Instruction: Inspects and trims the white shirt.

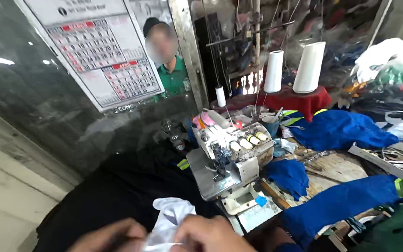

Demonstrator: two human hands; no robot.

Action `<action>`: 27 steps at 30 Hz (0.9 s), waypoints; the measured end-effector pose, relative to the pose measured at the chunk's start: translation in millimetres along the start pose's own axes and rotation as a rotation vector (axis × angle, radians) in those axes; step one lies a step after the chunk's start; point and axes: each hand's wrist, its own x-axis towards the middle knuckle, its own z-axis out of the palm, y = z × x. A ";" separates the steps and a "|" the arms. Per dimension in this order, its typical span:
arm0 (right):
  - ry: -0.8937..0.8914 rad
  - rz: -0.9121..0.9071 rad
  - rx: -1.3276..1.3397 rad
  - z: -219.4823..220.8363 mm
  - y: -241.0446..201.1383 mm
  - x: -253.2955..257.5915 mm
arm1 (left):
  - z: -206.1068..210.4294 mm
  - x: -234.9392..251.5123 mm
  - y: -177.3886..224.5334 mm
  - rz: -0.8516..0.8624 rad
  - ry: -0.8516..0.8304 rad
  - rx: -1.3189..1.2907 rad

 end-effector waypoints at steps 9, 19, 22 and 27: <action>0.332 0.192 0.173 18.5 -23.8 160.0 | -133.9 148.1 85.9 0.146 0.280 0.930; 0.539 0.452 0.044 -51.3 100.5 -31.4 | 102.6 185.4 -52.1 0.187 0.132 0.599; 0.488 0.424 0.035 -56.2 105.7 -31.0 | 97.1 178.5 -46.8 0.140 0.143 0.657; 0.481 0.394 -0.019 -62.8 104.0 -26.6 | 88.0 164.3 -42.2 0.074 0.121 0.544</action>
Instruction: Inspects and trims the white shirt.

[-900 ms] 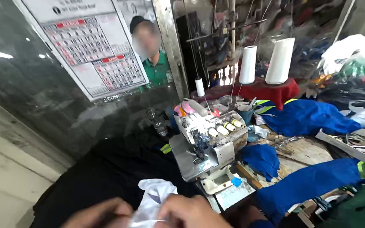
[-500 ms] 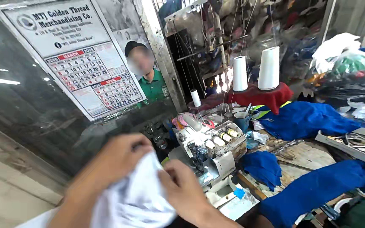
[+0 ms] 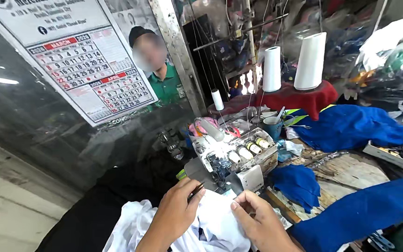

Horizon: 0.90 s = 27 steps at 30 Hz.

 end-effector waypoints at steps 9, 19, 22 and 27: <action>0.049 0.120 0.099 -1.5 2.5 2.0 | 21.0 18.2 9.4 -0.078 0.038 0.073; 0.165 0.108 0.213 13.0 3.6 3.9 | 0.9 46.5 -7.1 -0.372 -0.145 0.107; 0.235 0.056 0.287 22.1 6.3 9.7 | 4.3 55.0 -4.3 -0.428 -0.143 0.206; 0.313 0.034 0.332 34.1 7.0 14.9 | 17.8 59.2 -0.4 -0.390 -0.098 0.397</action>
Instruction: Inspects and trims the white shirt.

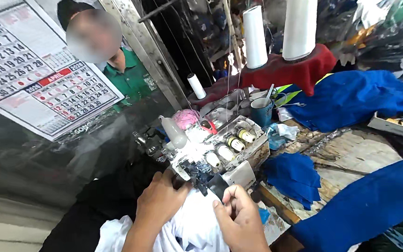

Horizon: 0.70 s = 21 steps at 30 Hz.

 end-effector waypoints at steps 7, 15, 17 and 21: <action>-0.010 -0.001 0.039 0.8 0.8 -5.6 | 1.8 7.9 -10.8 0.043 -0.060 -0.046; -0.048 0.007 -0.001 -1.8 -0.9 -7.9 | -7.1 -9.6 1.8 -0.067 0.026 0.039; -0.149 0.061 -0.027 -13.6 -9.2 -10.4 | -18.6 -28.5 -5.8 0.065 0.196 -0.055; -0.368 0.156 -0.038 -38.8 -22.3 -13.0 | -23.1 -107.5 -4.7 0.342 0.399 -0.394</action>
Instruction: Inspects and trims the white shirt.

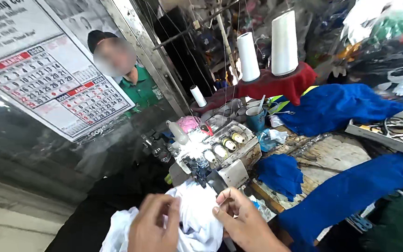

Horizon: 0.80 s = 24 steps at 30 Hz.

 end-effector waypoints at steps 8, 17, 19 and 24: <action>-0.059 0.117 0.149 -4.6 -31.5 3.8 | 12.1 -74.2 48.7 -0.026 0.082 -0.245; -0.038 0.026 -0.014 -16.4 -32.3 21.2 | 24.1 -52.8 50.3 -0.004 0.019 -0.167; -0.034 0.042 0.007 -15.3 -34.8 22.8 | 23.8 -50.9 56.3 0.022 0.026 -0.088; -0.010 0.028 0.039 -11.3 -27.3 24.4 | 57.4 -60.2 51.3 0.072 0.125 0.104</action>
